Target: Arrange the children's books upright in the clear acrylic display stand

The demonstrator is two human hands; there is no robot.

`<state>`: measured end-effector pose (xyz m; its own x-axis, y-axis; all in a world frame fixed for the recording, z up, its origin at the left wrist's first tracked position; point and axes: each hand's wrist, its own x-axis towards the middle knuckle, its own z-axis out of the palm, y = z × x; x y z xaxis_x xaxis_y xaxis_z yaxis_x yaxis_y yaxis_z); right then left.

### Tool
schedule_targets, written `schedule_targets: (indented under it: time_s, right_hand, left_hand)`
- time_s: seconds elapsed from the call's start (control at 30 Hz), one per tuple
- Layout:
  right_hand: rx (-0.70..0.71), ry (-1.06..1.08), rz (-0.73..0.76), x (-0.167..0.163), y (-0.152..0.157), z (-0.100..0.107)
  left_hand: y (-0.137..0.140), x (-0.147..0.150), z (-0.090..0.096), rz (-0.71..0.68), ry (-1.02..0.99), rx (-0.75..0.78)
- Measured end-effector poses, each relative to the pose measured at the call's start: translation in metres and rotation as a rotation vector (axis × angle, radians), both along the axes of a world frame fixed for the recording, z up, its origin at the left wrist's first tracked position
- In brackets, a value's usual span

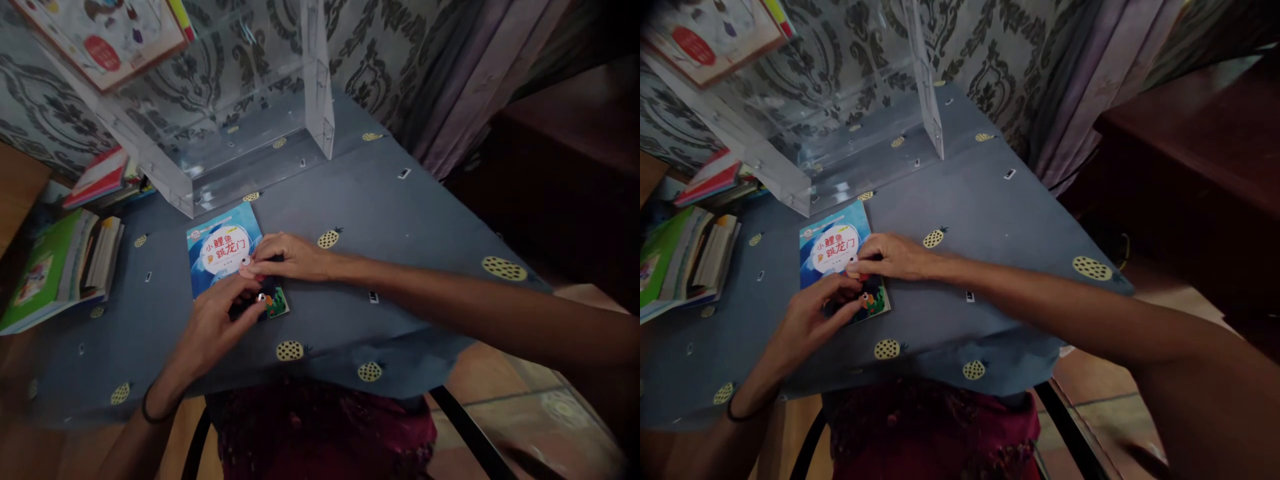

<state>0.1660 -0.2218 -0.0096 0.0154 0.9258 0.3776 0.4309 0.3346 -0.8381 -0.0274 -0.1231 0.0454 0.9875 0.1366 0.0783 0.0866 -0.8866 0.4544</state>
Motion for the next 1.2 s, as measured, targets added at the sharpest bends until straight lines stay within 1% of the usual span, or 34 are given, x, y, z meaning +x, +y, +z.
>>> schedule_targets:
  time_s: [0.03, 0.1, 0.2, 0.27, 0.33, 0.37, 0.43, 0.53, 0.63, 0.73, 0.77, 0.83, 0.93, 1.0, 1.1, 1.2]
  right_hand:
    - [-0.013, 0.021, -0.019, 0.001, -0.001, 0.001]
    - [-0.028, 0.037, -0.064, 0.001, -0.003, 0.003]
    - [-0.029, 0.044, -0.070, 0.001, -0.005, 0.006]
    - [-0.029, 0.031, -0.077, 0.000, -0.006, 0.007]
    - [-0.033, 0.023, -0.080, -0.001, -0.006, 0.007]
    - [-0.033, 0.027, -0.074, -0.001, -0.006, 0.007]
    - [-0.031, 0.044, -0.051, -0.001, -0.007, 0.006]
    - [-0.033, 0.070, 0.007, 0.001, -0.008, 0.006]
    - [-0.065, 0.099, 0.108, 0.008, -0.009, 0.007]
    - [-0.108, 0.150, 0.222, 0.013, -0.009, 0.006]
    - [-0.117, 0.173, 0.241, 0.014, -0.008, 0.006]
    - [-0.126, 0.223, 0.231, 0.012, -0.007, 0.003]
    - [-0.131, 0.271, 0.162, 0.006, -0.006, 0.000]
    - [-0.139, 0.266, 0.142, 0.004, -0.005, -0.001]
    - [-0.124, 0.225, 0.154, 0.003, -0.005, -0.001]
    - [-0.078, 0.184, 0.175, 0.006, -0.004, -0.002]
  left_hand:
    - [-0.002, -0.002, -0.001, -0.032, 0.003, 0.069]
    - [-0.008, -0.006, -0.005, -0.070, -0.012, 0.255]
    - [-0.018, -0.008, -0.014, -0.067, -0.061, 0.498]
    - [-0.022, -0.007, -0.019, -0.079, -0.109, 0.590]
    - [-0.023, -0.006, -0.020, -0.106, -0.156, 0.611]
    - [-0.023, -0.006, -0.018, -0.117, -0.172, 0.587]
    - [-0.021, -0.006, -0.013, -0.106, -0.185, 0.478]
    - [-0.016, -0.006, -0.003, -0.012, -0.168, 0.243]
    - [-0.011, -0.004, 0.005, 0.113, -0.103, 0.016]
    - [-0.005, -0.002, 0.008, 0.200, -0.024, -0.190]
    - [-0.004, -0.001, 0.008, 0.216, -0.010, -0.251]
    - [-0.002, 0.001, 0.008, 0.238, 0.008, -0.352]
    - [-0.002, 0.002, 0.010, 0.264, 0.049, -0.436]
    - [-0.002, 0.003, 0.012, 0.265, 0.076, -0.448]
    - [-0.002, 0.005, 0.013, 0.240, 0.094, -0.431]
    - [0.001, 0.011, 0.015, 0.214, 0.137, -0.431]
